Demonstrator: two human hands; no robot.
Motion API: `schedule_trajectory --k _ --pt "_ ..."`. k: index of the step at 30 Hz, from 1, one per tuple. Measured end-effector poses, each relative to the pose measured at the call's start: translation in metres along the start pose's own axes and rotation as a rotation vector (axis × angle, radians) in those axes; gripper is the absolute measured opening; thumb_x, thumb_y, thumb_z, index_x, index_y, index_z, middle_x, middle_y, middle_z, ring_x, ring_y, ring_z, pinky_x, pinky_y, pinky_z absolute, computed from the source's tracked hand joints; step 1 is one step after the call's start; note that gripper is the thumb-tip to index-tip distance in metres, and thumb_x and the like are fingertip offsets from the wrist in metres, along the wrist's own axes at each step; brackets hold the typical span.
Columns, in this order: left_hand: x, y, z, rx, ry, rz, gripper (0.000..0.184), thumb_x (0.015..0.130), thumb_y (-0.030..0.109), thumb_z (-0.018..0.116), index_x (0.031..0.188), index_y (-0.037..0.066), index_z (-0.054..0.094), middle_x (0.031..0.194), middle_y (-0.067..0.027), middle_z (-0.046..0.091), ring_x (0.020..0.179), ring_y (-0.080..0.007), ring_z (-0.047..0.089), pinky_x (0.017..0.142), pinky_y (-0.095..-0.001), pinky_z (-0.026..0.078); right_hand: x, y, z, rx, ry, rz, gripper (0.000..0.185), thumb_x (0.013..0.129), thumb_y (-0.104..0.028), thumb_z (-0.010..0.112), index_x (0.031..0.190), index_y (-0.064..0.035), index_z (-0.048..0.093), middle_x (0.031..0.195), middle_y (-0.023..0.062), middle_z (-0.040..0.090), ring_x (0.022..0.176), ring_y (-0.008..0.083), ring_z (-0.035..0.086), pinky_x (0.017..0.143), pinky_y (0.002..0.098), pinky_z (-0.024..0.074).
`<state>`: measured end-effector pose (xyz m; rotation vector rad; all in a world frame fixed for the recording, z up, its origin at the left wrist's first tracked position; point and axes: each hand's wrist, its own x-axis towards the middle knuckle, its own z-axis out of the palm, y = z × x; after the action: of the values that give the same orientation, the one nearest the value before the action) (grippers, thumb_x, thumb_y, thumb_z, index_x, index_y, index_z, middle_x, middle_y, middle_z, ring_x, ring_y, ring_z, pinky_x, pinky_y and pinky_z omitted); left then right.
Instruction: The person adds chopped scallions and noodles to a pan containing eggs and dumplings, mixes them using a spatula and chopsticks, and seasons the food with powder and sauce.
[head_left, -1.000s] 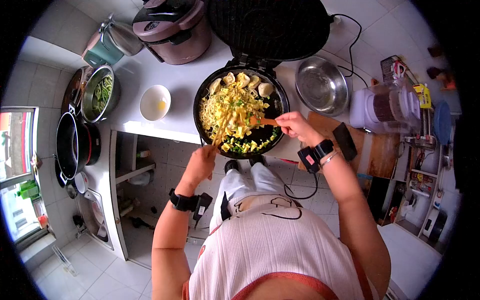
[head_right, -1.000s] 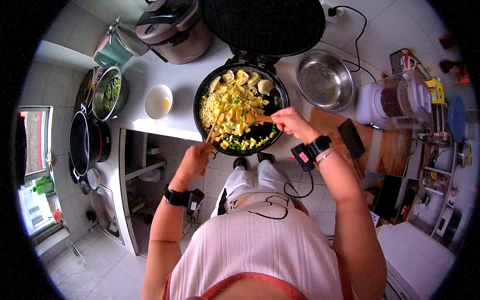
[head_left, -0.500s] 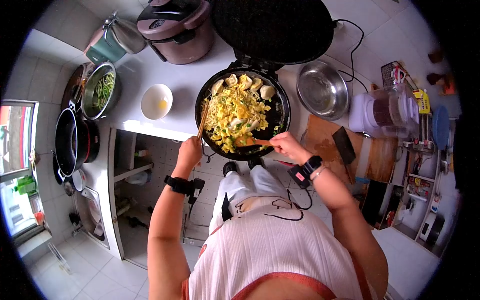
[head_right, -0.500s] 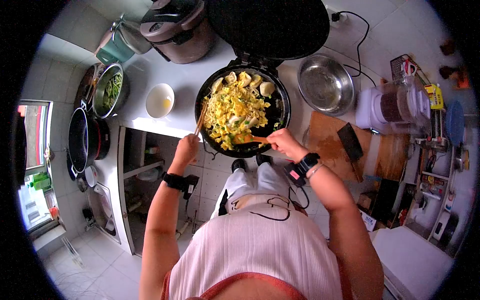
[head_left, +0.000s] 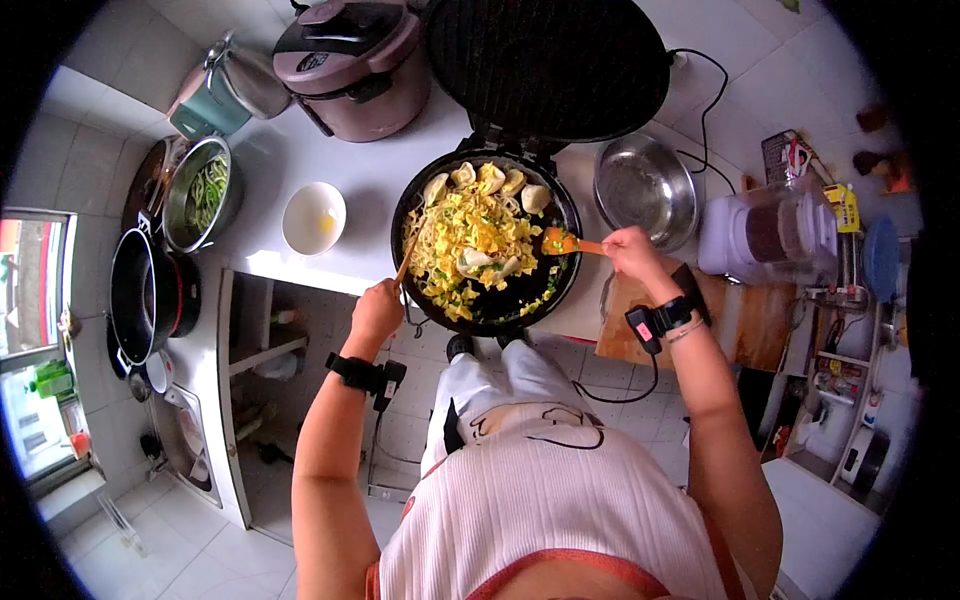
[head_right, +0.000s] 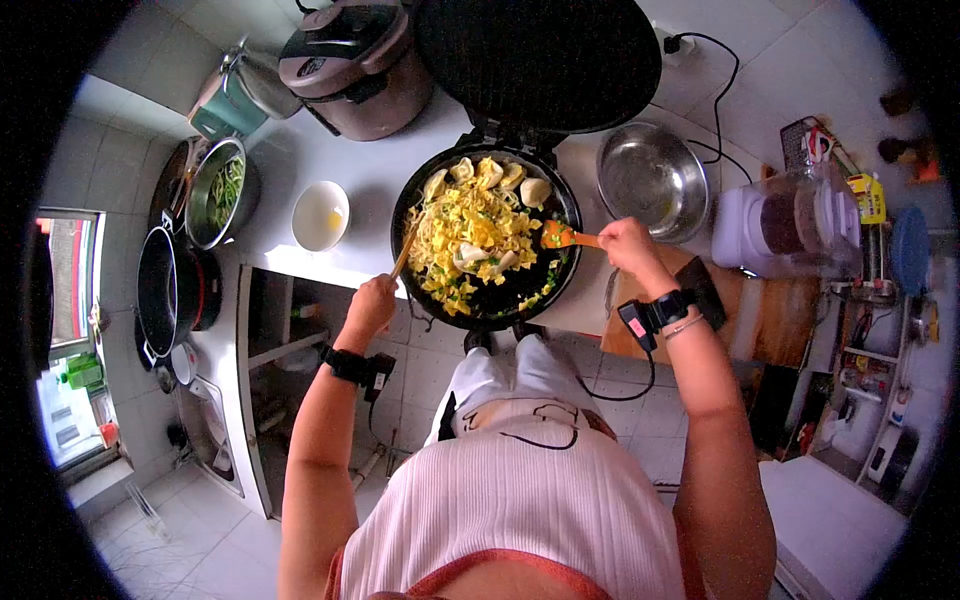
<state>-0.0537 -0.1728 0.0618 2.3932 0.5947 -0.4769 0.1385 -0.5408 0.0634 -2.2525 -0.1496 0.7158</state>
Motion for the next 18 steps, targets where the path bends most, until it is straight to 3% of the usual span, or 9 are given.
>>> schedule_trajectory --k 3,4,9,11,13,16,18 --pt "0.001 0.020 -0.009 -0.038 -0.139 -0.031 0.021 0.085 0.012 0.042 0.093 0.002 0.057 0.073 -0.0199 0.062 0.055 -0.0297 0.062 0.057 -0.0383 0.051 0.020 0.004 0.010 -0.043 -0.006 -0.046 0.015 0.080 -0.013 0.057 0.081 -0.0001 0.066 0.053 0.0029 0.055 0.043 0.0084 0.049 0.040 0.0241 0.0368" --pt "0.005 0.016 -0.002 0.024 -0.082 0.071 0.020 0.085 0.011 0.041 0.094 0.002 0.057 0.070 -0.0189 0.062 0.049 -0.0272 0.061 0.051 -0.0367 0.051 0.029 0.002 0.022 0.055 -0.086 -0.013 0.014 0.082 -0.012 0.056 0.083 -0.0006 0.064 0.053 0.0015 0.054 0.042 0.0076 0.046 0.038 0.0232 0.0343" --pt "0.002 0.022 0.009 -0.186 -0.145 0.083 0.021 0.089 0.014 0.040 0.091 -0.001 0.055 0.058 -0.0168 0.058 0.043 -0.0260 0.058 0.044 -0.0353 0.048 0.049 -0.038 0.071 0.403 -0.286 0.148 0.017 0.086 -0.013 0.053 0.096 -0.0021 0.061 0.057 -0.0003 0.051 0.038 0.0035 0.033 0.035 0.0192 0.0225" --pt "0.005 0.011 0.020 -0.282 -0.040 0.142 0.018 0.088 0.017 0.048 0.091 0.001 0.056 0.057 -0.0121 0.054 0.042 -0.0219 0.055 0.041 -0.0346 0.043 0.055 -0.045 0.081 0.422 -0.327 0.131 0.018 0.087 -0.014 0.054 0.096 -0.0010 0.062 0.058 -0.0006 0.052 0.042 0.0038 0.037 0.037 0.0190 0.0262" --pt "-0.005 0.022 0.006 -0.273 -0.117 0.052 0.022 0.089 0.017 0.043 0.091 -0.001 0.055 0.056 -0.0172 0.057 0.041 -0.0264 0.056 0.044 -0.0368 0.047 0.060 -0.043 0.091 0.296 -0.233 -0.220 0.017 0.084 -0.012 0.055 0.091 0.0015 0.064 0.059 0.0026 0.056 0.047 0.0084 0.046 0.044 0.0235 0.0369" --pt "-0.022 0.015 0.005 -0.188 -0.035 0.195 0.021 0.088 0.018 0.045 0.091 0.001 0.056 0.060 -0.0190 0.058 0.048 -0.0316 0.058 0.050 -0.0416 0.047 0.037 -0.057 0.074 0.031 -0.162 -0.404 0.016 0.082 -0.012 0.057 0.089 -0.0003 0.064 0.064 0.0078 0.060 0.054 0.0143 0.055 0.052 0.0285 0.0426" --pt "-0.033 0.007 0.002 -0.070 -0.075 0.187 0.020 0.088 0.020 0.046 0.091 0.003 0.056 0.068 -0.0207 0.059 0.061 -0.0377 0.058 0.057 -0.0465 0.047 0.007 -0.068 0.067 -0.116 -0.053 -0.569 0.015 0.082 -0.013 0.054 0.091 -0.0027 0.060 0.071 0.0139 0.060 0.064 0.0258 0.059 0.057 0.0359 0.0447"
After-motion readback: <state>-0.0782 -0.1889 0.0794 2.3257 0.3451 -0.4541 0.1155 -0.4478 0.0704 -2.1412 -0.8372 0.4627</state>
